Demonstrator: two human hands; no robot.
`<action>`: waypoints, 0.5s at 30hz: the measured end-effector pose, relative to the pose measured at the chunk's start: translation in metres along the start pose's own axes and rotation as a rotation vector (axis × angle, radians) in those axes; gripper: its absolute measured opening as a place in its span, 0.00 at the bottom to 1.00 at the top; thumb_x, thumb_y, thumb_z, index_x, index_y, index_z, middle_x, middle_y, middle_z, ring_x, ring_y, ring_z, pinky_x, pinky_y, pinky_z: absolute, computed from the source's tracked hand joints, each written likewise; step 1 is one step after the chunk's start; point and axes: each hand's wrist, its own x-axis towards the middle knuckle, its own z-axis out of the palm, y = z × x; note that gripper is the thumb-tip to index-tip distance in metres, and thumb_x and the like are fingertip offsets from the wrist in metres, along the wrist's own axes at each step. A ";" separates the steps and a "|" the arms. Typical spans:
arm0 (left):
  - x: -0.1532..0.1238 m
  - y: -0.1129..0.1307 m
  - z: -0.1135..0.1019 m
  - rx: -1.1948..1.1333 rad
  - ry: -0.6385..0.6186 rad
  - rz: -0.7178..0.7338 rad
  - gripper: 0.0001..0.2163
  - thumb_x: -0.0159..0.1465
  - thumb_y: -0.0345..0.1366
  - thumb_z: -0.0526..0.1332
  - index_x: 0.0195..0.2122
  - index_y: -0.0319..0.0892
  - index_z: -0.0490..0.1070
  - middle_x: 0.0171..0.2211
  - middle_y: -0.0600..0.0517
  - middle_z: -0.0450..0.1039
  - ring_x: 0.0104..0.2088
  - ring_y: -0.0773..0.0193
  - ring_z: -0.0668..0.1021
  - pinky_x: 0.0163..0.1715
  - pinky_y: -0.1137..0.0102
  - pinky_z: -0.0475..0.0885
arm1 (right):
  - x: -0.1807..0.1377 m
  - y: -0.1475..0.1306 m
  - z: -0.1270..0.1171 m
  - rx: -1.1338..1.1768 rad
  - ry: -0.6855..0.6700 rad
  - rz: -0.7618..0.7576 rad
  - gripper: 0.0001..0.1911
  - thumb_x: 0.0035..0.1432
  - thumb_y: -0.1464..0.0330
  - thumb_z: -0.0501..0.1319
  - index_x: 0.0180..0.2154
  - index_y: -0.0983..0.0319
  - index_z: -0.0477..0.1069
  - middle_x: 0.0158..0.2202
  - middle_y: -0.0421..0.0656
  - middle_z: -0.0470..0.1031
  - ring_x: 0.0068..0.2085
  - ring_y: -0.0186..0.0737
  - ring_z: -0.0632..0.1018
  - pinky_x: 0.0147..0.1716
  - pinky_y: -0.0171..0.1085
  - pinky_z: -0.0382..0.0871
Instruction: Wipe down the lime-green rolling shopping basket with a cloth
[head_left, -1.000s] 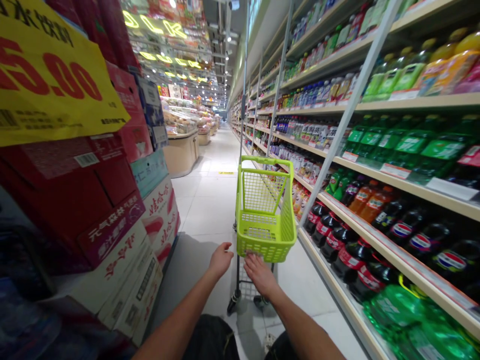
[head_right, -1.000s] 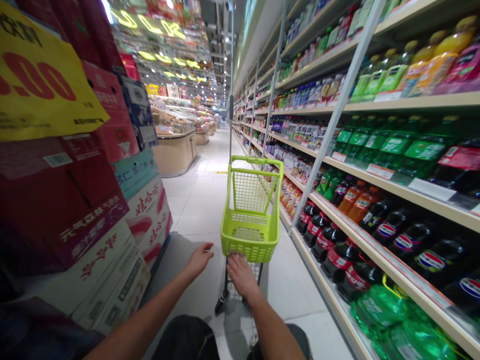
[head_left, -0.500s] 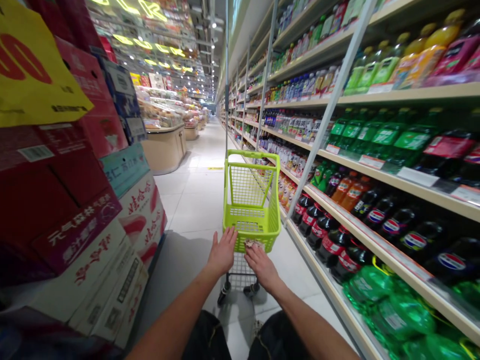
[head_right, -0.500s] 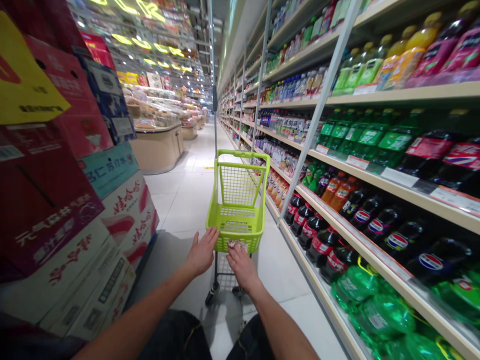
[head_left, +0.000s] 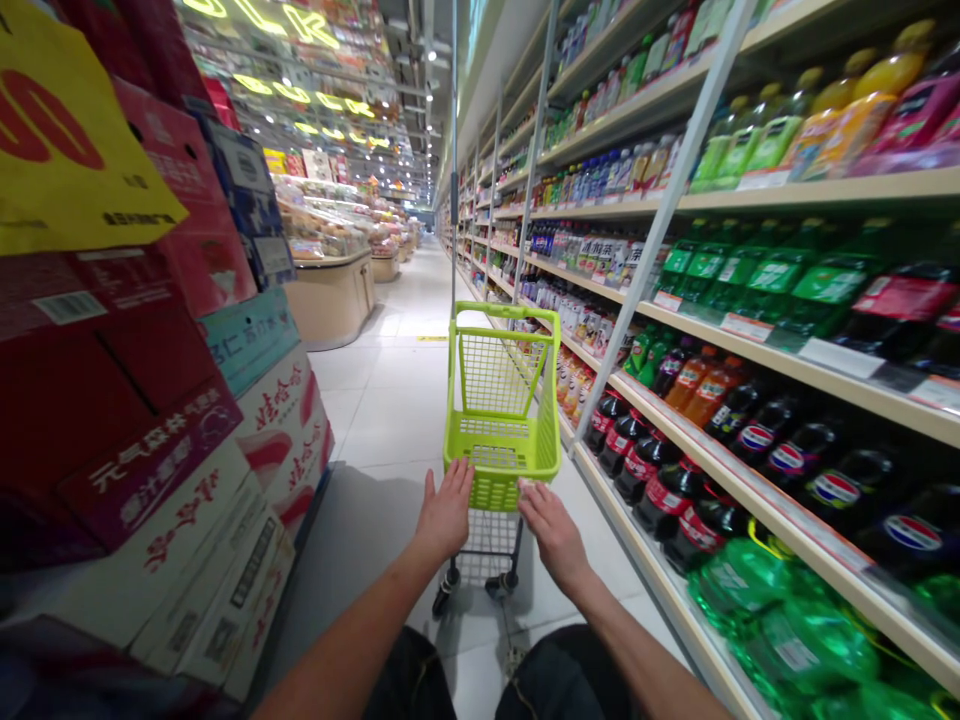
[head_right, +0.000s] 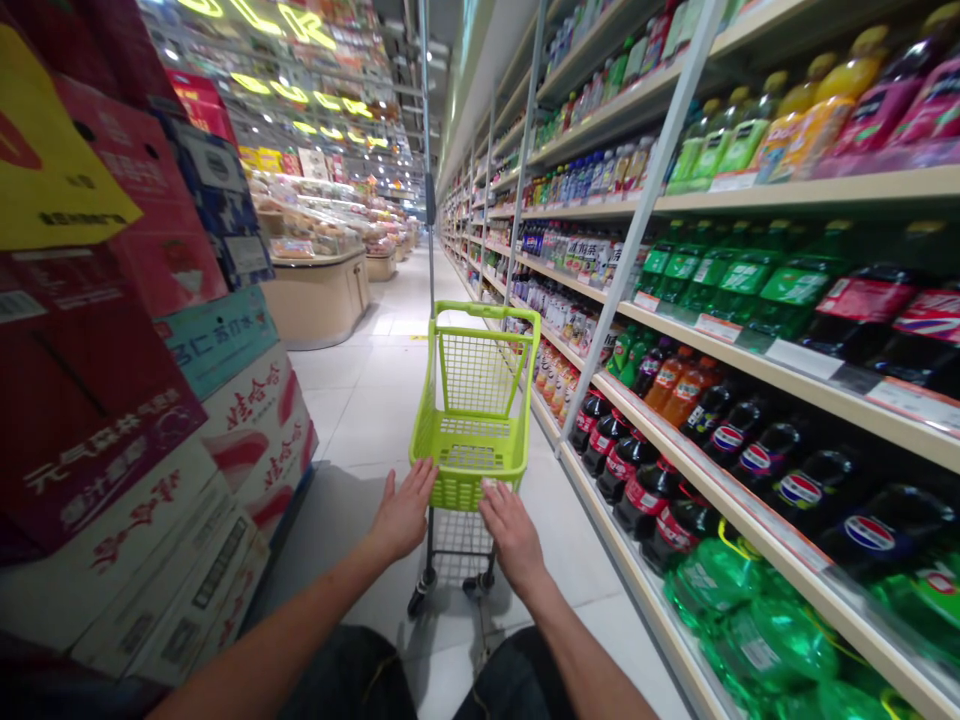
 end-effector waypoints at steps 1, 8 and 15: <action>0.000 0.001 0.000 0.005 -0.002 -0.008 0.34 0.50 0.25 0.47 0.61 0.36 0.42 0.63 0.47 0.37 0.62 0.59 0.43 0.57 0.49 0.38 | 0.007 0.003 -0.003 0.010 0.047 0.018 0.18 0.59 0.76 0.51 0.50 0.59 0.64 0.55 0.46 0.64 0.59 0.41 0.57 0.54 0.51 0.60; -0.001 0.001 -0.007 0.029 -0.037 0.005 0.35 0.50 0.24 0.46 0.61 0.37 0.41 0.63 0.48 0.38 0.62 0.59 0.44 0.57 0.48 0.40 | -0.024 0.010 0.021 -0.013 0.075 0.046 0.21 0.58 0.78 0.48 0.51 0.57 0.64 0.51 0.44 0.68 0.57 0.37 0.61 0.51 0.45 0.66; -0.003 0.002 -0.010 -0.012 -0.057 -0.021 0.35 0.48 0.25 0.47 0.61 0.35 0.42 0.63 0.47 0.37 0.62 0.59 0.44 0.57 0.47 0.40 | 0.005 0.022 -0.010 -0.007 0.172 0.211 0.27 0.55 0.80 0.47 0.56 0.58 0.57 0.58 0.46 0.57 0.60 0.43 0.54 0.55 0.51 0.57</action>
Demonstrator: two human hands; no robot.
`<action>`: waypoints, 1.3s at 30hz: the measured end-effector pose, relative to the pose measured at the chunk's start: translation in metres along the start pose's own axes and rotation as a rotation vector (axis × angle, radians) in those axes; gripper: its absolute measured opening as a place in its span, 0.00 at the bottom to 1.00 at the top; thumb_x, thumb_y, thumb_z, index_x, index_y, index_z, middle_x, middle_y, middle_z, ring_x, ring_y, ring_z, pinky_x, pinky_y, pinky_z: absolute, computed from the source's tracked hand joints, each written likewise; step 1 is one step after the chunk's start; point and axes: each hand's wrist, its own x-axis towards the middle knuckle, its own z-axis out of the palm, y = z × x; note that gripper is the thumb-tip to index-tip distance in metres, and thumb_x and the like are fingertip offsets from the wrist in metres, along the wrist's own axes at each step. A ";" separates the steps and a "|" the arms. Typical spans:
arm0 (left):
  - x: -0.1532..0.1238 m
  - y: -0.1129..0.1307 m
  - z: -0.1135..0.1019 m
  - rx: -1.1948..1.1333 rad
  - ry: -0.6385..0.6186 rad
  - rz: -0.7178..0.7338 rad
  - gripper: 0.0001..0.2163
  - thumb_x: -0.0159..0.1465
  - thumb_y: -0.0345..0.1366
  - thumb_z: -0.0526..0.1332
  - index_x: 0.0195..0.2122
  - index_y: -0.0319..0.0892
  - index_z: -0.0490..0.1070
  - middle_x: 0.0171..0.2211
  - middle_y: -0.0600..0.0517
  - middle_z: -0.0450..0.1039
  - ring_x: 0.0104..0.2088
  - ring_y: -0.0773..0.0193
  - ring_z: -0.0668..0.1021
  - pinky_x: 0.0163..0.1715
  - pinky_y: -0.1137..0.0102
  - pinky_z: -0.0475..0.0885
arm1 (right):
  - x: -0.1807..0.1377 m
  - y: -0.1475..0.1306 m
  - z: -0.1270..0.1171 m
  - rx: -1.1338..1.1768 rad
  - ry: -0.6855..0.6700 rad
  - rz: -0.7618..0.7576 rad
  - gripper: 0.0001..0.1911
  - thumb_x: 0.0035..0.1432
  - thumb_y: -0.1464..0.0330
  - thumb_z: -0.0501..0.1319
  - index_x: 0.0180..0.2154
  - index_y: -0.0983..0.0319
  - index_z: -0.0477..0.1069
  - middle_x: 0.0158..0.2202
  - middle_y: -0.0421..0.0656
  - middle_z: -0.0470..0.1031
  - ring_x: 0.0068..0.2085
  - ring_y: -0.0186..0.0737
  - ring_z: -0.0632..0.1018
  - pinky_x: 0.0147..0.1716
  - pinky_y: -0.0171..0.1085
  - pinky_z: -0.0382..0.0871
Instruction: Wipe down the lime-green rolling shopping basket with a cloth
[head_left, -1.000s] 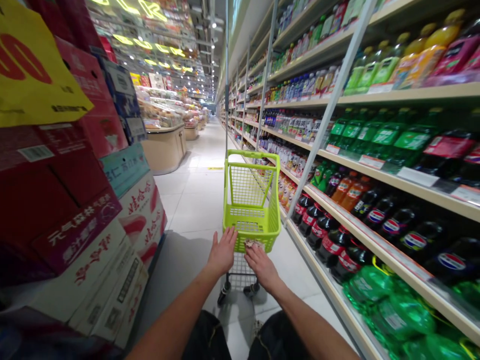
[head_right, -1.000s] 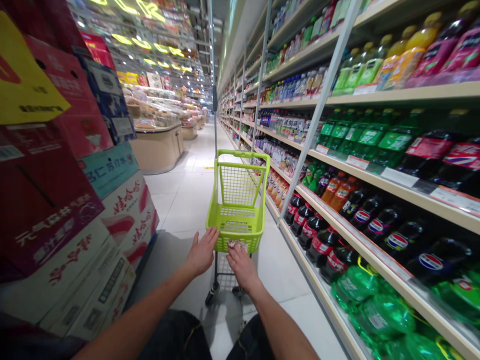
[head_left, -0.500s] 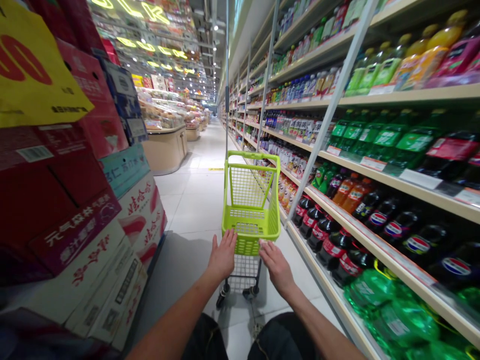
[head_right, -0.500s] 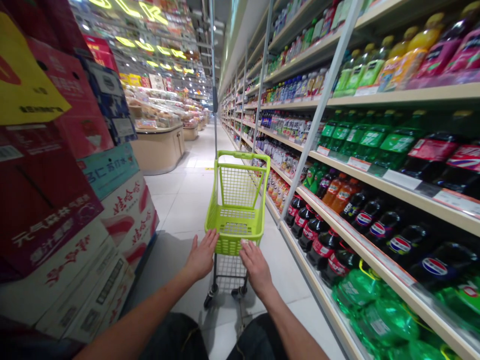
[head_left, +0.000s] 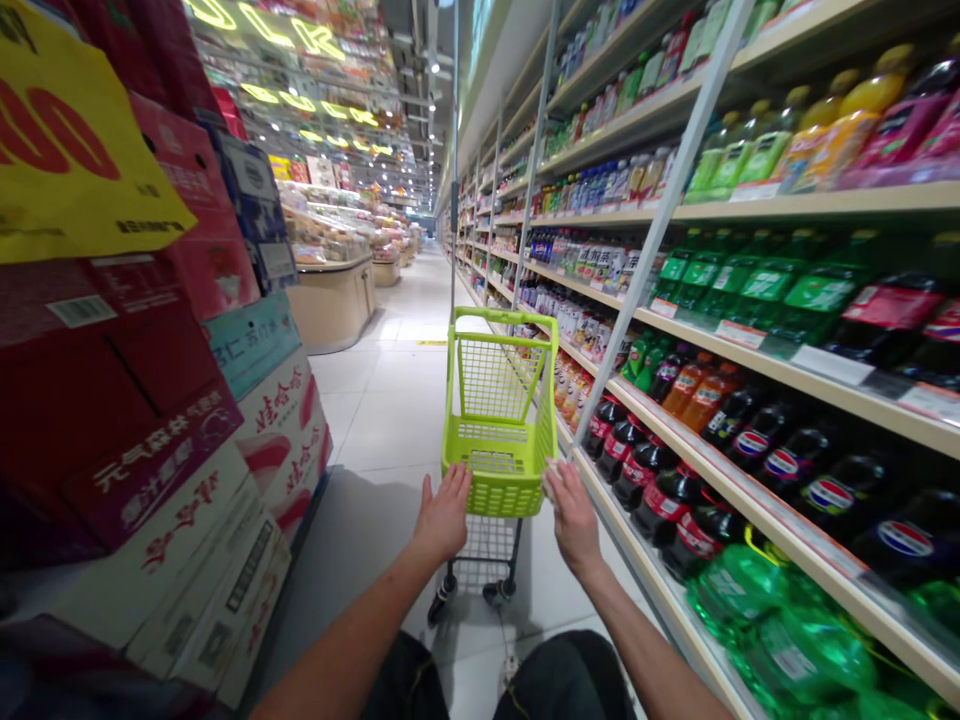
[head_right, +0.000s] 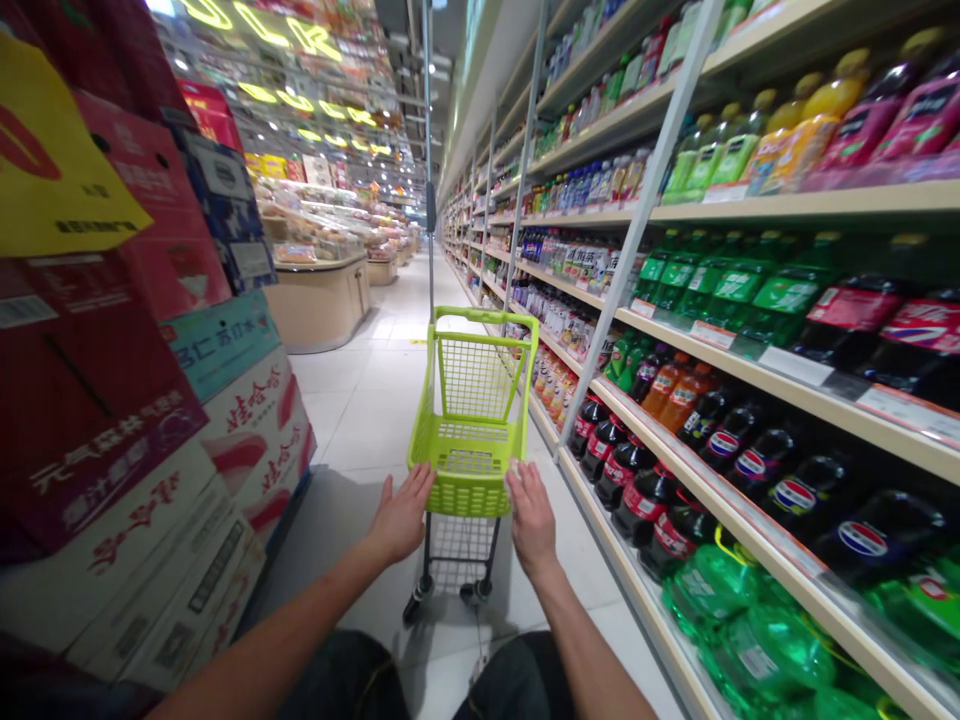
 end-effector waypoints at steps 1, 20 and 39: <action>0.000 0.001 0.000 -0.005 0.001 -0.002 0.36 0.48 0.25 0.47 0.61 0.35 0.42 0.63 0.48 0.36 0.62 0.59 0.44 0.57 0.47 0.40 | 0.003 0.000 0.001 -0.005 0.023 0.042 0.28 0.55 0.81 0.46 0.56 0.57 0.57 0.60 0.45 0.55 0.60 0.43 0.54 0.55 0.50 0.57; 0.009 -0.014 -0.002 -0.028 0.041 -0.002 0.34 0.49 0.26 0.48 0.60 0.35 0.45 0.63 0.48 0.43 0.62 0.58 0.46 0.57 0.48 0.40 | 0.032 -0.061 0.072 0.054 -0.112 -0.077 0.20 0.58 0.76 0.49 0.52 0.59 0.62 0.54 0.49 0.64 0.58 0.42 0.59 0.52 0.51 0.60; -0.006 -0.011 -0.007 -0.044 0.043 0.051 0.31 0.54 0.29 0.46 0.60 0.37 0.44 0.63 0.47 0.43 0.62 0.57 0.45 0.57 0.47 0.39 | 0.039 -0.046 0.056 0.110 -0.213 -0.176 0.18 0.59 0.74 0.49 0.49 0.58 0.65 0.54 0.46 0.64 0.58 0.39 0.60 0.52 0.49 0.60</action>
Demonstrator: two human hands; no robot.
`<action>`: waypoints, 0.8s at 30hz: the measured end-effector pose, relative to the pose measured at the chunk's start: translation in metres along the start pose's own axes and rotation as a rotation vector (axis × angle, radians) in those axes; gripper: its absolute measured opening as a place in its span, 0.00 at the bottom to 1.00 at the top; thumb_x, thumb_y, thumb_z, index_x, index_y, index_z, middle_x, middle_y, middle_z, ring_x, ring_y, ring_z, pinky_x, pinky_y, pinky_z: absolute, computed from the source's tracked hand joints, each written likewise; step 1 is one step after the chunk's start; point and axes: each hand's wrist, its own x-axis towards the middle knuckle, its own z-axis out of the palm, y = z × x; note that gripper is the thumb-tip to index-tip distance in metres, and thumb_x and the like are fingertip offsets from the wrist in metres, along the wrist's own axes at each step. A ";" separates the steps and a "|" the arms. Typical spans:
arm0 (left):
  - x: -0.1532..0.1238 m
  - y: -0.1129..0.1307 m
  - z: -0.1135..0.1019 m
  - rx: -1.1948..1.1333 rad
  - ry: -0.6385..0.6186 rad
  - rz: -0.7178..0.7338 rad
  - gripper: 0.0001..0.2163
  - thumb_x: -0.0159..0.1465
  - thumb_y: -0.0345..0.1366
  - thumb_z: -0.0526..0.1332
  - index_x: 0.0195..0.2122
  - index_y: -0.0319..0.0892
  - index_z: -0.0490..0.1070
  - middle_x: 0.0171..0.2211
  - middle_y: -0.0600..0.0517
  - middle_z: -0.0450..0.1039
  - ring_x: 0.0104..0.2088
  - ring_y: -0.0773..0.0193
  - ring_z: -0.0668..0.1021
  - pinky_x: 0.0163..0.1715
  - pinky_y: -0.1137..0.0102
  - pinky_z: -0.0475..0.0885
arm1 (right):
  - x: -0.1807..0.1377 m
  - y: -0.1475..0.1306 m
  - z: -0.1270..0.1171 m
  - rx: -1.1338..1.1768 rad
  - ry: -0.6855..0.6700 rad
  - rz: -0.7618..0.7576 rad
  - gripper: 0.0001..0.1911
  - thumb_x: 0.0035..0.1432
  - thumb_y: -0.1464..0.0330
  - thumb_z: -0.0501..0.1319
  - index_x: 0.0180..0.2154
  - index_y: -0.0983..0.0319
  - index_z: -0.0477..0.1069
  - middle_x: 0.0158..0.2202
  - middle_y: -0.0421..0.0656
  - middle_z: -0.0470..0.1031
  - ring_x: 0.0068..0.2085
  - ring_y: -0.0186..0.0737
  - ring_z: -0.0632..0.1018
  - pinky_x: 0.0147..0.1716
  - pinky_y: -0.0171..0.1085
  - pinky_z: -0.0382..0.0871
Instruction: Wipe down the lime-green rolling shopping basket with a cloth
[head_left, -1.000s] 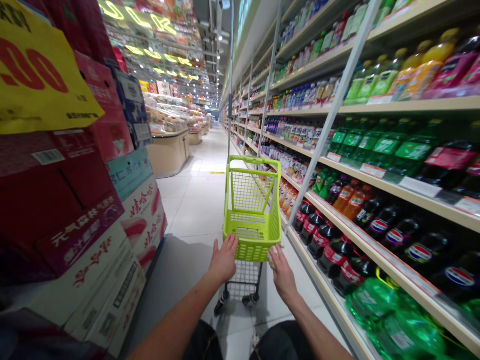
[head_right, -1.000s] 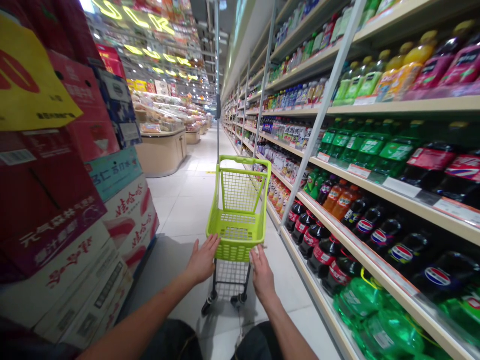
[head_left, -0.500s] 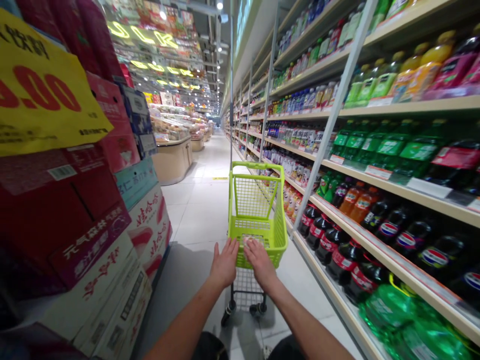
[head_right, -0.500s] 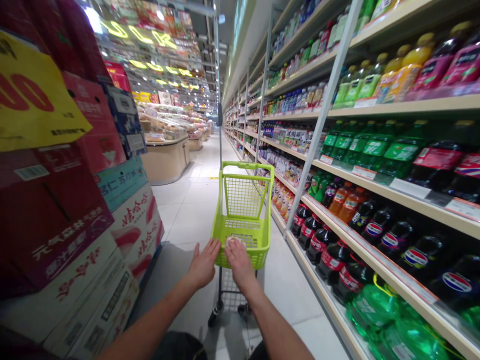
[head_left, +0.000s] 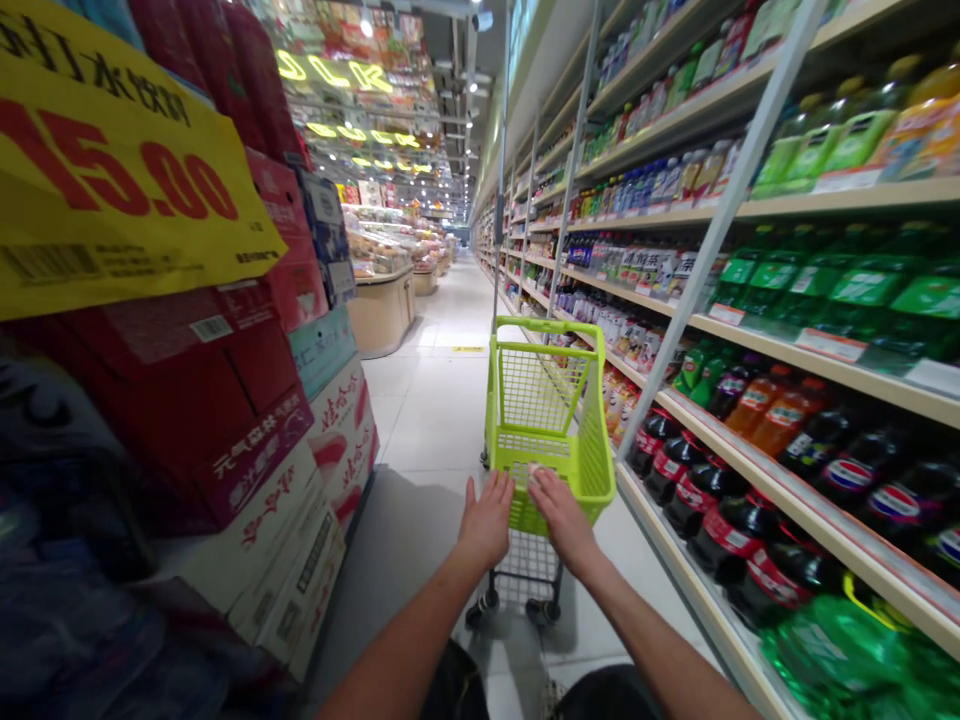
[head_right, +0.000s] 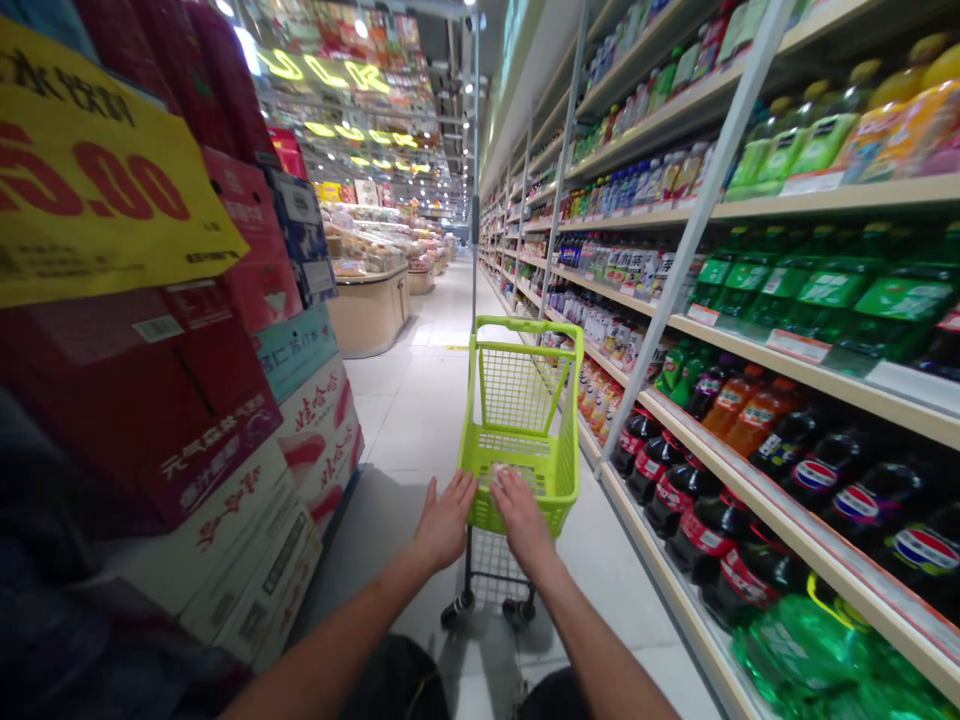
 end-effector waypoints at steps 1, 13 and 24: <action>-0.001 -0.002 -0.001 -0.005 -0.005 0.000 0.30 0.54 0.29 0.46 0.60 0.37 0.44 0.63 0.47 0.43 0.62 0.57 0.45 0.57 0.47 0.39 | -0.006 0.011 -0.010 -0.012 0.001 -0.010 0.17 0.59 0.74 0.49 0.48 0.57 0.66 0.54 0.45 0.65 0.58 0.40 0.60 0.52 0.49 0.60; -0.005 0.005 -0.005 -0.078 -0.007 0.014 0.31 0.54 0.33 0.48 0.60 0.35 0.44 0.63 0.45 0.44 0.62 0.56 0.45 0.57 0.47 0.38 | -0.008 -0.001 0.005 -0.037 0.029 -0.024 0.19 0.56 0.77 0.46 0.47 0.63 0.66 0.53 0.51 0.64 0.57 0.43 0.60 0.51 0.49 0.62; -0.010 0.015 -0.009 -0.113 -0.037 0.002 0.31 0.54 0.35 0.50 0.59 0.33 0.44 0.62 0.42 0.45 0.62 0.53 0.45 0.57 0.46 0.37 | -0.022 0.016 -0.016 0.030 0.063 0.172 0.29 0.51 0.80 0.44 0.55 0.61 0.57 0.56 0.49 0.60 0.59 0.43 0.58 0.54 0.51 0.58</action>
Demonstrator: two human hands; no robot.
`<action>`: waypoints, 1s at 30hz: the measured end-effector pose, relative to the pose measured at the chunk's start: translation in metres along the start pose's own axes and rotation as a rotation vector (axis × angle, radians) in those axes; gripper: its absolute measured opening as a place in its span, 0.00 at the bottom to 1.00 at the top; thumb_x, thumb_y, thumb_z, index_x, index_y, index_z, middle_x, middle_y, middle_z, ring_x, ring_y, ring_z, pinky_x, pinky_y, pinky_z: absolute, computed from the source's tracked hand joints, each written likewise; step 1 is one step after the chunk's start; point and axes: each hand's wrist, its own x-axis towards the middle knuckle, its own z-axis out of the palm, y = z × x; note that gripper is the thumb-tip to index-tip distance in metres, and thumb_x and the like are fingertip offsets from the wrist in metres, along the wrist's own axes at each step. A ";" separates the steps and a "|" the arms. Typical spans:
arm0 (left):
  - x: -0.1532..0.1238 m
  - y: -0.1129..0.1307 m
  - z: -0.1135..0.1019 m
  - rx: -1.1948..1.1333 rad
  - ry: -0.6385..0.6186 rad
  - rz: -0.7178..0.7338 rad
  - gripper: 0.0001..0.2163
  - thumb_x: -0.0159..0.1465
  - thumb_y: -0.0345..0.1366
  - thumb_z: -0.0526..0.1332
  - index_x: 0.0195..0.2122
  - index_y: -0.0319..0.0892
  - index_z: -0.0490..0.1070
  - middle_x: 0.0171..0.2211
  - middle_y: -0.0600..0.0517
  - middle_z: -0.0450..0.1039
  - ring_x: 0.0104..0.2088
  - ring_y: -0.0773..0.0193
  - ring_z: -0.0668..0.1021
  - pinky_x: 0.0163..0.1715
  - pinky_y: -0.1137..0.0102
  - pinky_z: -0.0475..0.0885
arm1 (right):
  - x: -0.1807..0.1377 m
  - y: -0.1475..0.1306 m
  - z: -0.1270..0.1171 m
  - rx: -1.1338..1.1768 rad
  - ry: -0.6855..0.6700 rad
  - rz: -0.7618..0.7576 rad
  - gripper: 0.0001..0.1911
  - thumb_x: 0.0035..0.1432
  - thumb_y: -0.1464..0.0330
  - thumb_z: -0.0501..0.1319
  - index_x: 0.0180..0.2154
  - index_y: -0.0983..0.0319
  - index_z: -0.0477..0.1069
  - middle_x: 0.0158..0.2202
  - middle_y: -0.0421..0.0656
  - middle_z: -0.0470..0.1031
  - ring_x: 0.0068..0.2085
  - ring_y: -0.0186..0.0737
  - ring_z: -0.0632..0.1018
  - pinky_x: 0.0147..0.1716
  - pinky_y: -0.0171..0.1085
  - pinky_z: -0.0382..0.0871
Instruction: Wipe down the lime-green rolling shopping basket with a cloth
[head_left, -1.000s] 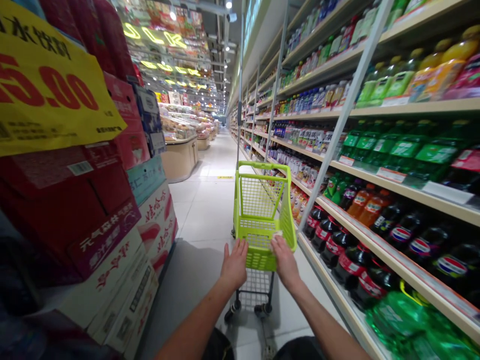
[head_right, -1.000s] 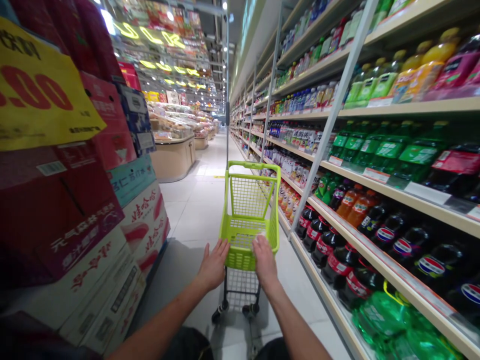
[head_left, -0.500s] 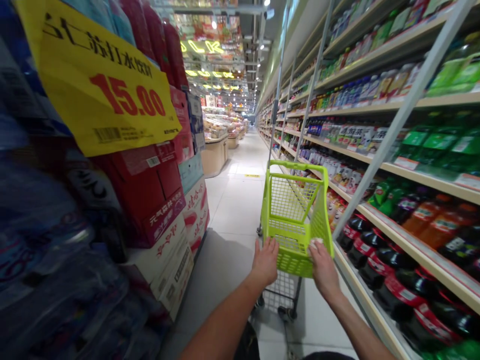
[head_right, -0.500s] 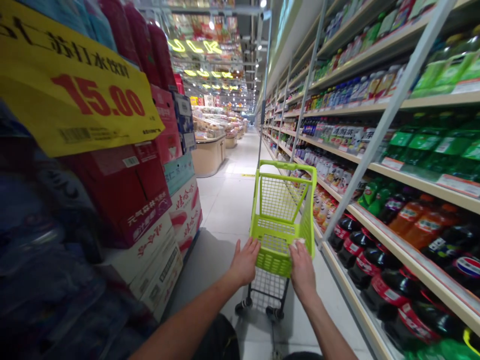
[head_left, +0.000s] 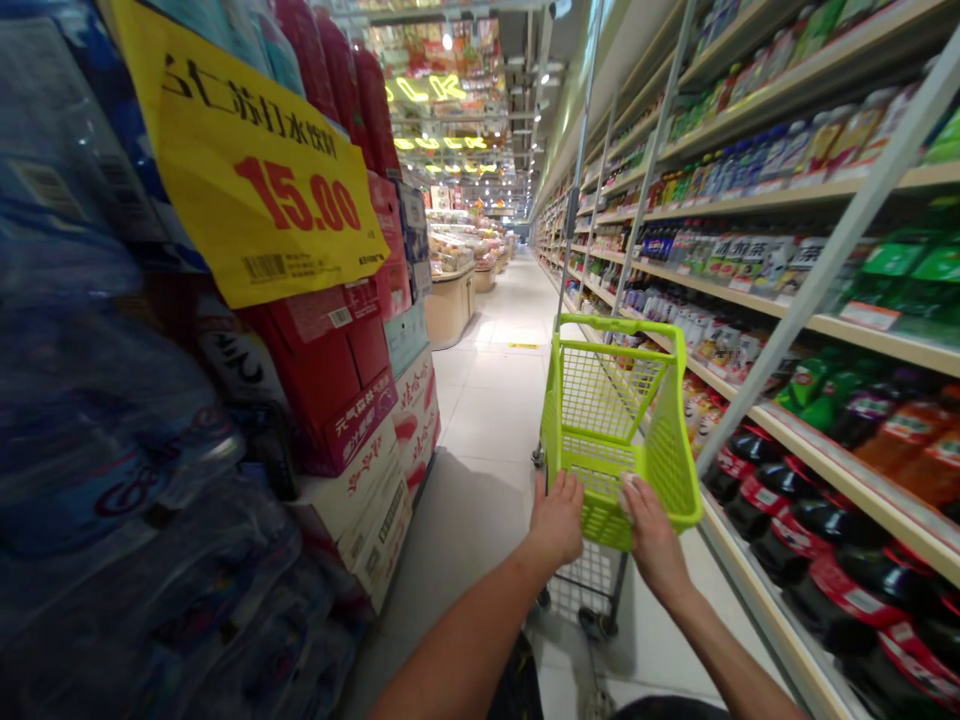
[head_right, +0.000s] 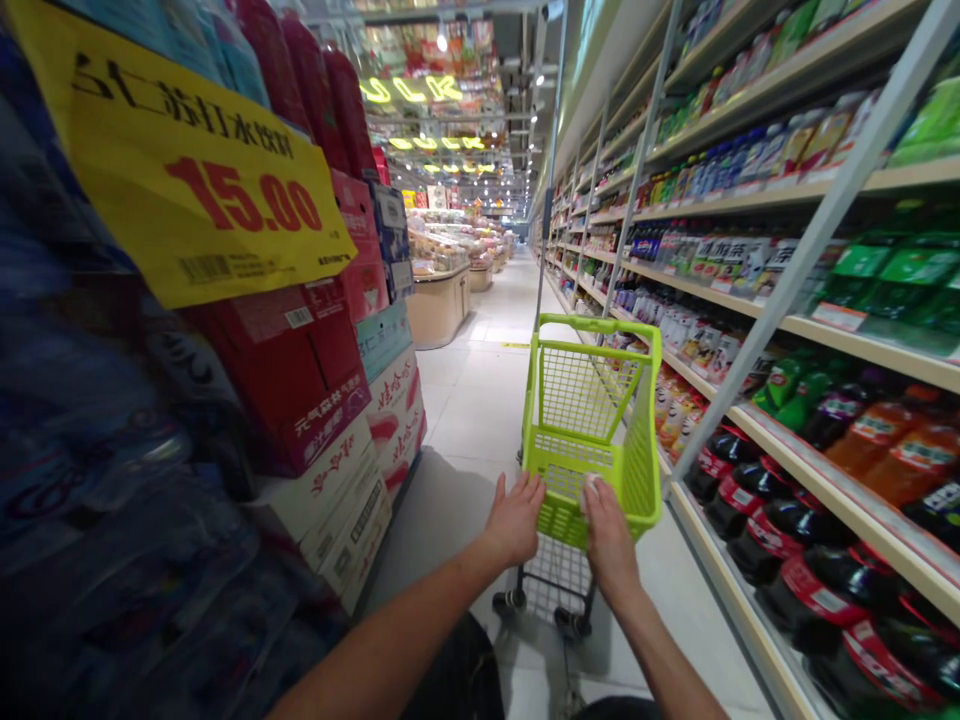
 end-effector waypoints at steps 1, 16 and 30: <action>0.000 0.002 -0.002 -0.014 0.004 -0.010 0.31 0.54 0.35 0.50 0.59 0.35 0.45 0.62 0.43 0.46 0.61 0.54 0.47 0.57 0.47 0.38 | 0.002 -0.016 0.010 0.052 -0.013 -0.008 0.29 0.52 0.80 0.44 0.56 0.61 0.55 0.57 0.49 0.59 0.59 0.43 0.58 0.54 0.51 0.57; 0.044 0.023 0.004 -0.071 0.147 0.070 0.12 0.63 0.34 0.48 0.45 0.45 0.65 0.43 0.49 0.69 0.47 0.61 0.68 0.48 0.62 0.59 | -0.004 -0.008 -0.007 -0.093 -0.031 0.091 0.40 0.41 0.81 0.47 0.59 0.62 0.47 0.52 0.47 0.65 0.52 0.45 0.67 0.51 0.50 0.61; 0.048 -0.023 0.001 0.068 0.184 0.206 0.10 0.61 0.35 0.50 0.35 0.39 0.70 0.32 0.50 0.72 0.37 0.63 0.72 0.41 0.68 0.63 | 0.006 0.010 0.001 -0.121 -0.016 -0.041 0.19 0.55 0.63 0.50 0.46 0.64 0.65 0.32 0.46 0.74 0.32 0.42 0.74 0.36 0.43 0.64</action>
